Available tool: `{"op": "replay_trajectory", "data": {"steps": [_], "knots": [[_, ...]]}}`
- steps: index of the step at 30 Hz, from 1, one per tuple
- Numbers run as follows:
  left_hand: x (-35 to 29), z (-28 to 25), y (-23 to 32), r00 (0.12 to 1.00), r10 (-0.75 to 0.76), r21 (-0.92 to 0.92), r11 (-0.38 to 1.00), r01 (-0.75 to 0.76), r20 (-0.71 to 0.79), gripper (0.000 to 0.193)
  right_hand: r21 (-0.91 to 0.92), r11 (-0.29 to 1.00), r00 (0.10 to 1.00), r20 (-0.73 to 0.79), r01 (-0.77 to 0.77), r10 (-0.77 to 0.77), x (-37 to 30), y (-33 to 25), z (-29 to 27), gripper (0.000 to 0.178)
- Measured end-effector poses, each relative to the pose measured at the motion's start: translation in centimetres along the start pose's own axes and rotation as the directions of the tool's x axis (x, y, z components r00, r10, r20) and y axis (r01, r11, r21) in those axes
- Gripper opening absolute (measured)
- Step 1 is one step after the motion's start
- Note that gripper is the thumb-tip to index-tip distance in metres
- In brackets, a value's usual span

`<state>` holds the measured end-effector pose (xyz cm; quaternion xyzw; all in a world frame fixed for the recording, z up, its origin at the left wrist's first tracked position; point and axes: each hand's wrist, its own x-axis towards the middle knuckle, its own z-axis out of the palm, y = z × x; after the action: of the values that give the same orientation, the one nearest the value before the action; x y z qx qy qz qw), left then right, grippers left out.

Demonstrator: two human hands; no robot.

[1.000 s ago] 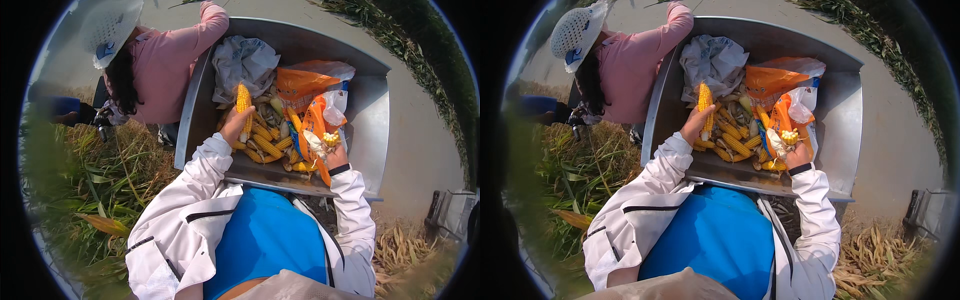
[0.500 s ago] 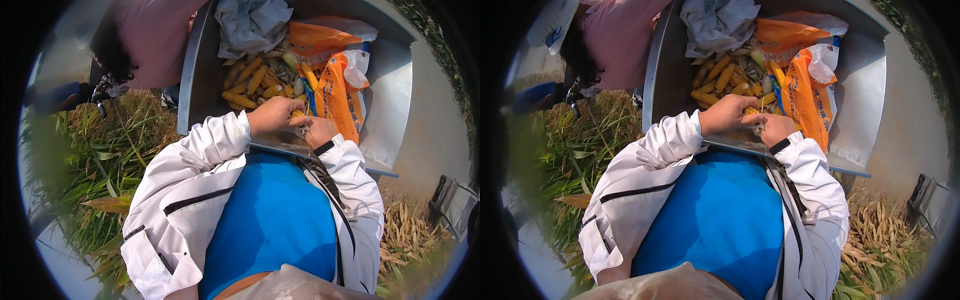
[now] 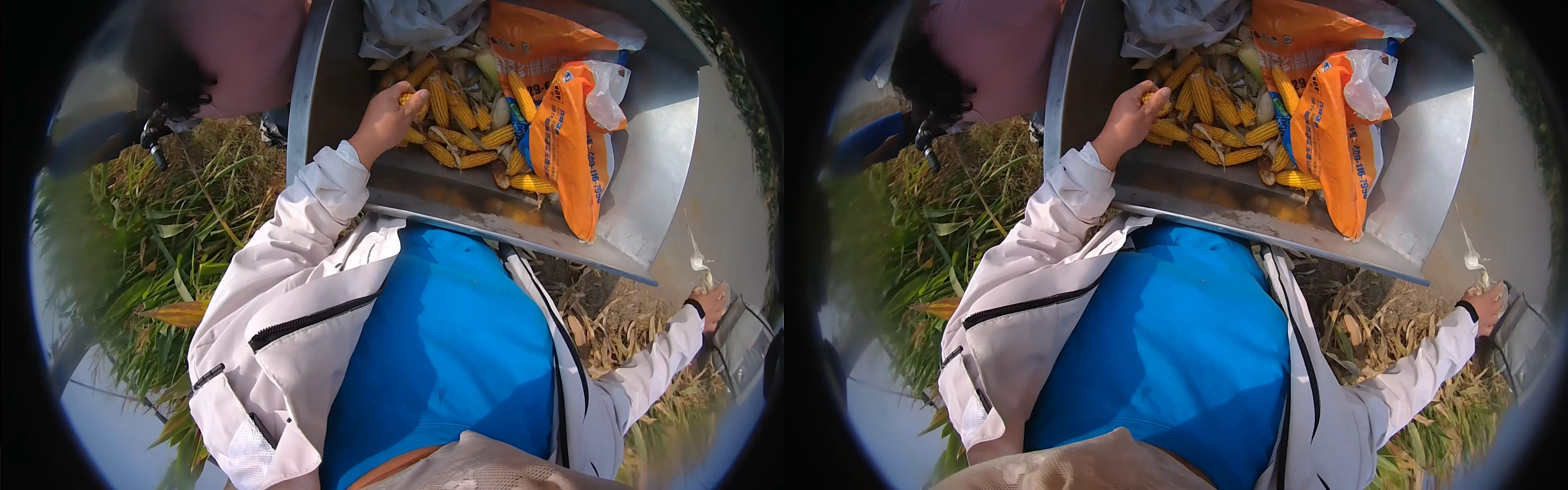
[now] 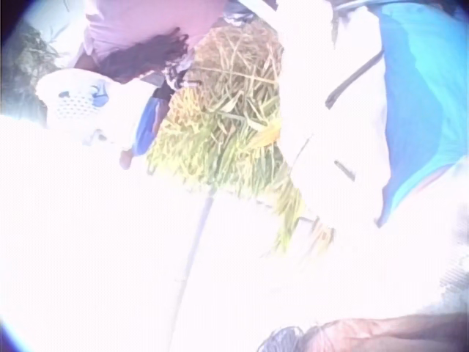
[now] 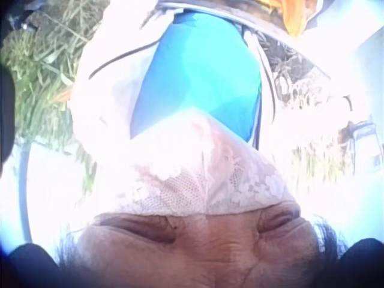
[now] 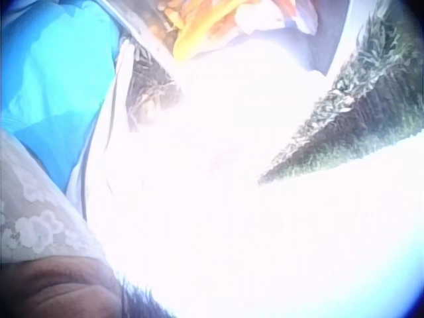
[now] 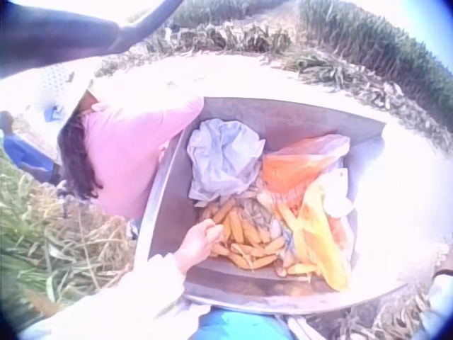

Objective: The person shucks corn cobs by hand, removing husks and silk, then places the cleaned cobs into a metal bin. Another person assists by handling bags and cobs nearby.

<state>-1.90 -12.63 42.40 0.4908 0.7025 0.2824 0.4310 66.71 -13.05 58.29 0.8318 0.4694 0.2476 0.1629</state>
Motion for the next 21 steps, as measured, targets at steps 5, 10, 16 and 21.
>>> {"op": "replay_trajectory", "data": {"steps": [5, 10, 16, 21], "knots": [[5.0, 6.2, -11.7, 0.910, -0.061, 0.332, 0.939, -0.086, 0.410, 0.040, 0.694, 0.678, 0.946, -0.012, 0.242, -0.325, -5.8, -4.3, 5.4, 0.043], [8.9, 9.8, -13.7, 0.842, -0.255, 0.505, 0.863, -0.023, 0.475, 0.045, 0.904, 0.426, 0.791, 0.238, 0.031, -0.563, -21.9, -18.7, 2.8, 0.018], [10.8, 19.0, -18.4, 0.755, 0.198, 0.485, 0.659, -0.575, 0.626, 0.047, 0.908, 0.415, 0.900, 0.229, -0.059, -0.372, -22.9, -20.6, 0.9, 0.022], [13.1, 26.9, -21.9, 0.554, 0.337, 0.361, 0.489, -0.794, 0.761, 0.046, 0.883, 0.470, 0.881, 0.213, 0.012, -0.423, -22.5, -20.6, 0.2, 0.020]]}}
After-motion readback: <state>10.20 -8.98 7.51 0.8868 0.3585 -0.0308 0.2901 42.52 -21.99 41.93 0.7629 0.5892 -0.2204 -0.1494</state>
